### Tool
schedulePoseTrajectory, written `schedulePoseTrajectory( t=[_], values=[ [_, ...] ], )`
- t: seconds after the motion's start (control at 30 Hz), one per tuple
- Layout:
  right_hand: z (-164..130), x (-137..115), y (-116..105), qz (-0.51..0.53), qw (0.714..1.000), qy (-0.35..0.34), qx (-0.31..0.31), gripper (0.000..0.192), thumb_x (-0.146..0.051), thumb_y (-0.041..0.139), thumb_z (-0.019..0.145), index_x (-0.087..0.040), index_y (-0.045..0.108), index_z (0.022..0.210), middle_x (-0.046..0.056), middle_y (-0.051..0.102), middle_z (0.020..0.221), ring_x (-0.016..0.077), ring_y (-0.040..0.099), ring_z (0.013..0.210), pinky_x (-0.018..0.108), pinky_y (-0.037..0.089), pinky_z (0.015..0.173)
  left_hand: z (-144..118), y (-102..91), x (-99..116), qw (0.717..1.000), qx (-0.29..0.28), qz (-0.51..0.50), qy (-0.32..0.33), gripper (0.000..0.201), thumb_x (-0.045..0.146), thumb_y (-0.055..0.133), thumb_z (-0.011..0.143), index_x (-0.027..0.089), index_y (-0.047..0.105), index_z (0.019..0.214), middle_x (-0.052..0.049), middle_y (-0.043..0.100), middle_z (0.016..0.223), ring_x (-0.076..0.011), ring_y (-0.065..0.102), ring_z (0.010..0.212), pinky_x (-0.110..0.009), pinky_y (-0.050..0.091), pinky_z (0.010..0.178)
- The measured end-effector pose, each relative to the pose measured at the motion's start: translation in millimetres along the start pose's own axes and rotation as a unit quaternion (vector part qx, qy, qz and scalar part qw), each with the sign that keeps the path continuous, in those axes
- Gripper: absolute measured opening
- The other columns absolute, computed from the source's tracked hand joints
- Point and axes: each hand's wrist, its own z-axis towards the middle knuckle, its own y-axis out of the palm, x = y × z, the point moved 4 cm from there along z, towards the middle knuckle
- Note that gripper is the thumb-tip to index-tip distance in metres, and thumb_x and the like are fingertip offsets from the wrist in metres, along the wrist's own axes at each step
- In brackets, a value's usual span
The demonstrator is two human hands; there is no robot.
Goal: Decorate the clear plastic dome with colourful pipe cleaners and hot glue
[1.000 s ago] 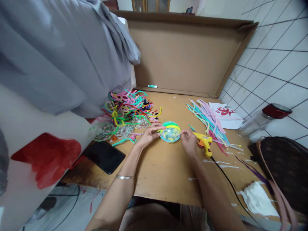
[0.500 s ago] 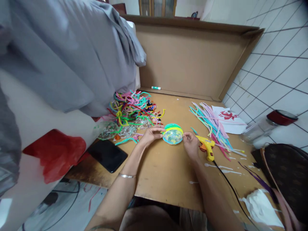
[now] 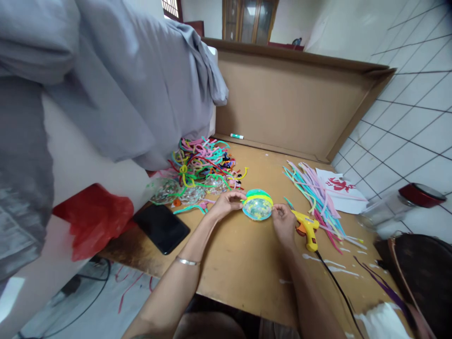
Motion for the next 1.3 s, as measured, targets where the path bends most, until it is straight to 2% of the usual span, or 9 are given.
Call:
schedulePoseTrajectory(
  t=[0.3, 0.47, 0.63, 0.77, 0.9, 1.07, 1.3],
  values=[
    [-7, -6, 1, -0.069, 0.997, -0.047, 0.000, 0.021, -0.039, 0.046, 0.081, -0.021, 0.057, 0.078, 0.005, 0.066, 0.072, 0.0206, 0.061, 0.067, 0.032, 0.048, 0.066, -4, 4.0, 13, 0.996, -0.007, 0.083, 0.042, 0.021, 0.025, 0.079, 0.059, 0.015, 0.070, 0.076, -0.010, 0.067, 0.109, -0.0231, 0.060, 0.105, -0.038, 0.045, 0.096],
    [-16, -18, 6, -0.163, 0.979, -0.119, 0.016, 0.020, -0.025, 0.037, 0.085, -0.022, 0.055, 0.077, 0.007, 0.064, 0.075, 0.0212, 0.058, 0.070, 0.033, 0.045, 0.069, -7, 7.4, 17, 0.991, -0.001, 0.122, 0.050, 0.015, 0.022, 0.072, 0.065, 0.016, 0.067, 0.078, -0.010, 0.065, 0.111, -0.0221, 0.059, 0.105, -0.036, 0.046, 0.095],
    [-21, -24, 9, -0.171, 0.974, -0.148, 0.020, 0.025, -0.015, 0.033, 0.080, -0.020, 0.056, 0.085, 0.011, 0.065, 0.083, 0.0232, 0.059, 0.080, 0.035, 0.045, 0.075, -8, 7.3, 17, 0.990, 0.001, 0.134, 0.045, 0.015, 0.022, 0.071, 0.065, 0.016, 0.066, 0.078, -0.009, 0.063, 0.112, -0.0220, 0.059, 0.106, -0.036, 0.046, 0.096],
    [-19, -26, 5, -0.141, 0.983, -0.120, 0.011, 0.022, -0.026, 0.034, 0.087, -0.021, 0.053, 0.078, 0.007, 0.062, 0.076, 0.0207, 0.055, 0.073, 0.032, 0.042, 0.071, -8, 7.7, 17, 0.988, 0.006, 0.145, 0.043, 0.013, 0.020, 0.068, 0.064, 0.016, 0.066, 0.076, -0.009, 0.062, 0.112, -0.0220, 0.058, 0.107, -0.036, 0.046, 0.095],
    [-19, -29, 3, -0.095, 0.993, -0.065, 0.021, 0.039, -0.047, 0.033, 0.094, -0.023, 0.046, 0.067, 0.003, 0.057, 0.067, 0.0174, 0.049, 0.065, 0.030, 0.038, 0.065, -8, 9.7, 21, 0.986, 0.011, 0.159, 0.049, 0.009, 0.020, 0.063, 0.065, 0.017, 0.066, 0.073, -0.008, 0.063, 0.107, -0.0223, 0.058, 0.106, -0.035, 0.048, 0.090],
    [-17, -32, 7, -0.084, 0.995, -0.017, 0.060, 0.046, -0.063, 0.040, 0.088, -0.025, 0.039, 0.063, -0.001, 0.049, 0.059, 0.0163, 0.045, 0.059, 0.029, 0.034, 0.061, -10, 14.5, 27, 0.980, 0.020, 0.187, 0.063, 0.009, 0.022, 0.059, 0.069, 0.017, 0.066, 0.071, -0.008, 0.063, 0.102, -0.0224, 0.058, 0.103, -0.034, 0.047, 0.089],
    [-12, -30, 10, -0.116, 0.989, 0.014, 0.090, 0.045, -0.064, 0.049, 0.080, -0.026, 0.033, 0.062, -0.006, 0.040, 0.055, 0.0147, 0.036, 0.054, 0.028, 0.026, 0.056, -9, 18.6, 29, 0.974, 0.017, 0.209, 0.081, 0.007, 0.024, 0.059, 0.069, 0.018, 0.063, 0.069, -0.007, 0.063, 0.099, -0.0223, 0.058, 0.103, -0.034, 0.044, 0.091]
  ],
)
